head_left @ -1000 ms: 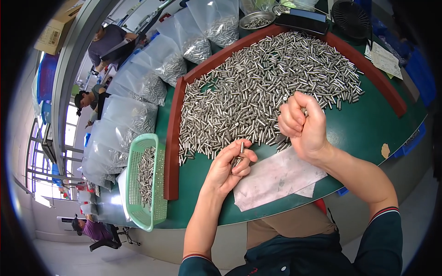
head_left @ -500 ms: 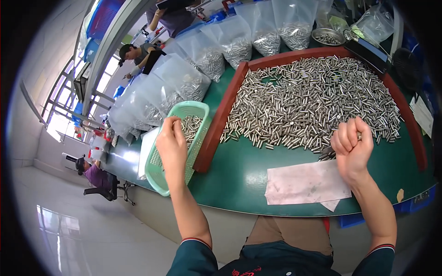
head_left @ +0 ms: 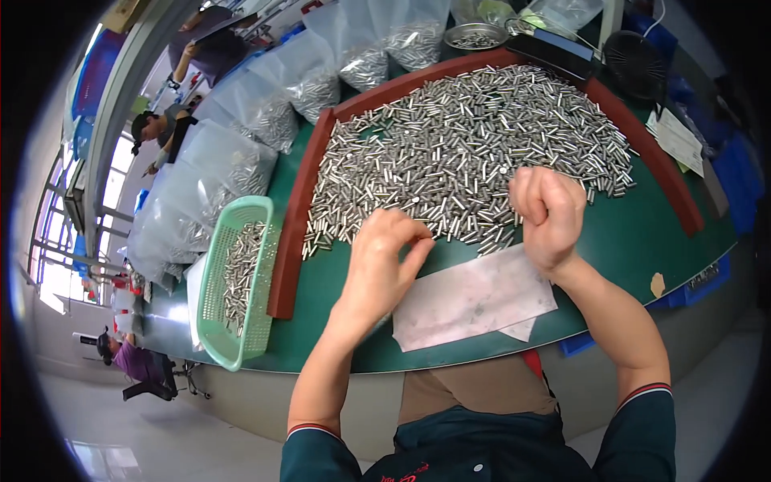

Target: The person is manually inspecting and sorting small metal pins at a factory workstation, placing selected ones into a basket.

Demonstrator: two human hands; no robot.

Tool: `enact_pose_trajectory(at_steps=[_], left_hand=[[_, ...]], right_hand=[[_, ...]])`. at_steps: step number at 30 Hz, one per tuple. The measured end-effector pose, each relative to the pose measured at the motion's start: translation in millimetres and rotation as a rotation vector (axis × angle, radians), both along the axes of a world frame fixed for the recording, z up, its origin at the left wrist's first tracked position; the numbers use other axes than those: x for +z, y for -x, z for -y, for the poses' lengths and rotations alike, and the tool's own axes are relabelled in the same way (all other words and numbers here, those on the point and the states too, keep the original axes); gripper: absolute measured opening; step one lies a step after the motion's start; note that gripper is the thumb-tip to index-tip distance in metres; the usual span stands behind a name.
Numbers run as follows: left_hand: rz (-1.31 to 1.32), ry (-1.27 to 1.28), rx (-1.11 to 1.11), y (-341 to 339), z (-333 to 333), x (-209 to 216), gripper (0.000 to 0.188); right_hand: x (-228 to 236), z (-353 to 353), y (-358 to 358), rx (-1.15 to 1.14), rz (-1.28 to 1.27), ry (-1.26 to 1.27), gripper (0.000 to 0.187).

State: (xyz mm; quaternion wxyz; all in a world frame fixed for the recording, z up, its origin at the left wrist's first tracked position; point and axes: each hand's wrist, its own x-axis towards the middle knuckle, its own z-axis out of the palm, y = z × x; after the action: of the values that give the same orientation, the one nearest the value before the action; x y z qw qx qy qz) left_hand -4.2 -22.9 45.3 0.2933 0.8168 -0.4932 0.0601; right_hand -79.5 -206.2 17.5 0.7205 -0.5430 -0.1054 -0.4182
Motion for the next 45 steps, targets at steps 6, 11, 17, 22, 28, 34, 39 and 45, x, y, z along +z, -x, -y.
enact_pose_trajectory(at_steps=[6,11,17,22,28,34,39,45], left_hand=[[-0.169,-0.186,-0.075,20,26,-21,0.016],[-0.102,-0.224,-0.085,26,24,-24,0.025],[-0.152,-0.270,-0.159,30,26,-20,0.022],[-0.101,-0.129,-0.136,27,29,-31,0.015],[-0.210,-0.030,-0.112,27,42,-32,0.011],[-0.007,-0.096,-0.126,18,33,-36,0.009],[0.102,-0.084,-0.036,15,20,-36,0.010],[-0.087,-0.049,0.026,14,20,-31,0.014]], right_hand=[[0,1,5,0.018,-0.013,-0.036,0.035],[2,-1,6,0.015,-0.039,-0.008,0.035],[6,-3,7,-0.013,-0.110,-0.008,0.036],[4,-3,6,-0.003,-0.135,-0.013,0.036],[4,-3,3,-0.012,-0.123,-0.025,0.036],[5,-1,4,-0.015,-0.119,-0.074,0.036],[5,-3,7,0.004,-0.125,-0.026,0.038],[2,-9,11,0.031,-0.145,0.045,0.038]])
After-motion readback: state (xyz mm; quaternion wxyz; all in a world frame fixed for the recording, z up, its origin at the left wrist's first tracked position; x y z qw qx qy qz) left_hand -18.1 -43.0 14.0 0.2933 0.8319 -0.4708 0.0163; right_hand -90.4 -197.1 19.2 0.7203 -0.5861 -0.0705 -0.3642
